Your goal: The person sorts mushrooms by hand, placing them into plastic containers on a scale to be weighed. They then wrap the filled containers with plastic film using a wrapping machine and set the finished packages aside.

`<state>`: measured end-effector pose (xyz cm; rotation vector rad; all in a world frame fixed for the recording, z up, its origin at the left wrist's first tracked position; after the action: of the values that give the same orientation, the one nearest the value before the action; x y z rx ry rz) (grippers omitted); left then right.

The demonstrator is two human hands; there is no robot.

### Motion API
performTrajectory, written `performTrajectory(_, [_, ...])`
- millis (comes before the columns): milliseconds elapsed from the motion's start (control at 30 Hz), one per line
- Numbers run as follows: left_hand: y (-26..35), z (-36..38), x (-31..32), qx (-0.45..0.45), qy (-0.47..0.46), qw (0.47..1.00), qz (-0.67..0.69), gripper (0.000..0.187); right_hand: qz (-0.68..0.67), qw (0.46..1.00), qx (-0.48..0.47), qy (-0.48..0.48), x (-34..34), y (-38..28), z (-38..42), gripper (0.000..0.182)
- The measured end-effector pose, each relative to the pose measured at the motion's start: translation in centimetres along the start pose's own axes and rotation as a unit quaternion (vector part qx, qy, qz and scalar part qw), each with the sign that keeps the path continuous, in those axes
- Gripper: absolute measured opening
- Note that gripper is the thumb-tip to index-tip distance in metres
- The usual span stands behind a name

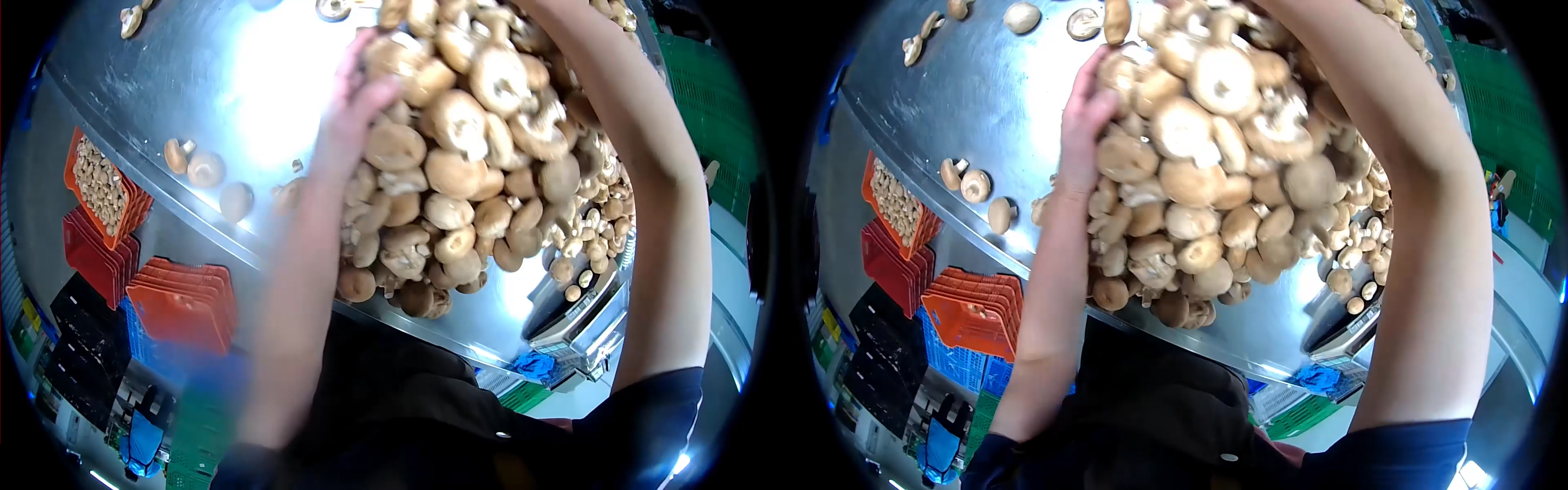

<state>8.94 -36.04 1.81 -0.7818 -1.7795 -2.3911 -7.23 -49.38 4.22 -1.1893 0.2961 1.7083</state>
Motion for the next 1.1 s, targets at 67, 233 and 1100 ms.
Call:
performTrajectory(67, [-0.6,1.2,2.8,-0.021,-0.047,0.999,0.001,0.075,0.002,1.000,0.001,-0.027,1.2,-0.8,2.3,0.036])
performTrajectory(233, [-3.1,3.3,6.7,0.079,-0.077,0.982,-0.152,0.080,0.027,0.994,-0.002,-0.110,3.5,-3.9,7.3,0.033])
performTrajectory(1100, [2.7,11.6,24.8,0.257,-0.272,0.906,-0.196,0.074,-0.014,0.956,0.267,0.121,9.9,-6.4,39.1,0.026])
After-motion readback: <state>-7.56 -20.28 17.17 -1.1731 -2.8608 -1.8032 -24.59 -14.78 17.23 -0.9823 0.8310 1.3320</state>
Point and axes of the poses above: each hand's wrist, its own z-axis away from the middle knuckle, its own x-axis out of the palm, y = z × x, the point moved 7 cm from there along -z, towards the middle knuckle, and after that the axes turned 1 degree about -z, right-handed, at the moved point
